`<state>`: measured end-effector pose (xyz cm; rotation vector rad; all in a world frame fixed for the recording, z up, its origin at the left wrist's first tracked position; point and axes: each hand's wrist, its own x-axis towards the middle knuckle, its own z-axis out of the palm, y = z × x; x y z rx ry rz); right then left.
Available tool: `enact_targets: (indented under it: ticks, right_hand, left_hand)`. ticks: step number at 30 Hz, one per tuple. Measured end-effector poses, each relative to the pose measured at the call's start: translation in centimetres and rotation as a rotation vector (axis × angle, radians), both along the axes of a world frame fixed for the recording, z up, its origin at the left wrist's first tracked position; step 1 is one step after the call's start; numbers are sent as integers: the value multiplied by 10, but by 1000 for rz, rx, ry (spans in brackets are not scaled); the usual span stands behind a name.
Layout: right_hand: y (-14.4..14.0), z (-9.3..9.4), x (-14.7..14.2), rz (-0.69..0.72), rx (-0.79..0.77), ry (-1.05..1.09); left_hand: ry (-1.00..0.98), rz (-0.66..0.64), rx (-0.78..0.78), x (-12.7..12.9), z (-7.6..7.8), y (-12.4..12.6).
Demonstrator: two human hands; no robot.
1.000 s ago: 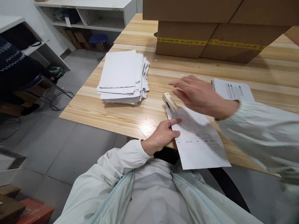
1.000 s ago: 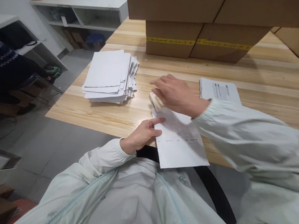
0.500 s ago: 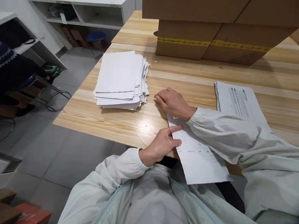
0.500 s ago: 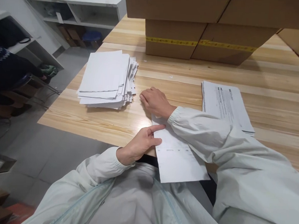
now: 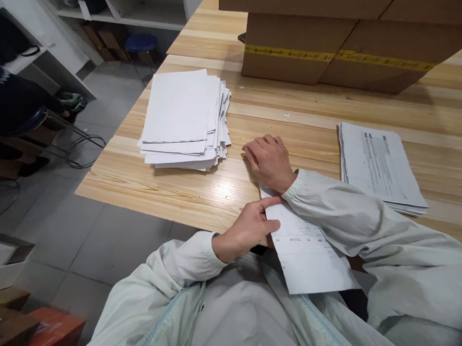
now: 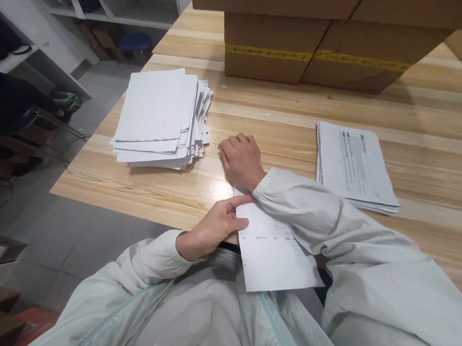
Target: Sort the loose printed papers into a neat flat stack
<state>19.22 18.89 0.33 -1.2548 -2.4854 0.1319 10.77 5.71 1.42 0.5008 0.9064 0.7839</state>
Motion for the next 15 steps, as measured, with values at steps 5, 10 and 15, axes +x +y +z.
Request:
enact_targets:
  ticks: [5,10,15]
  right_hand:
    - [3,8,0,-18,35,83]
    - [-17,57,43,-31,150,293]
    - [-93,93,138,-486,115,231]
  left_hand:
    - [40,7,47,1,1,2]
    - [140,-112,73,-3,5,-19]
    - [258,-231,400,-3,18,-54]
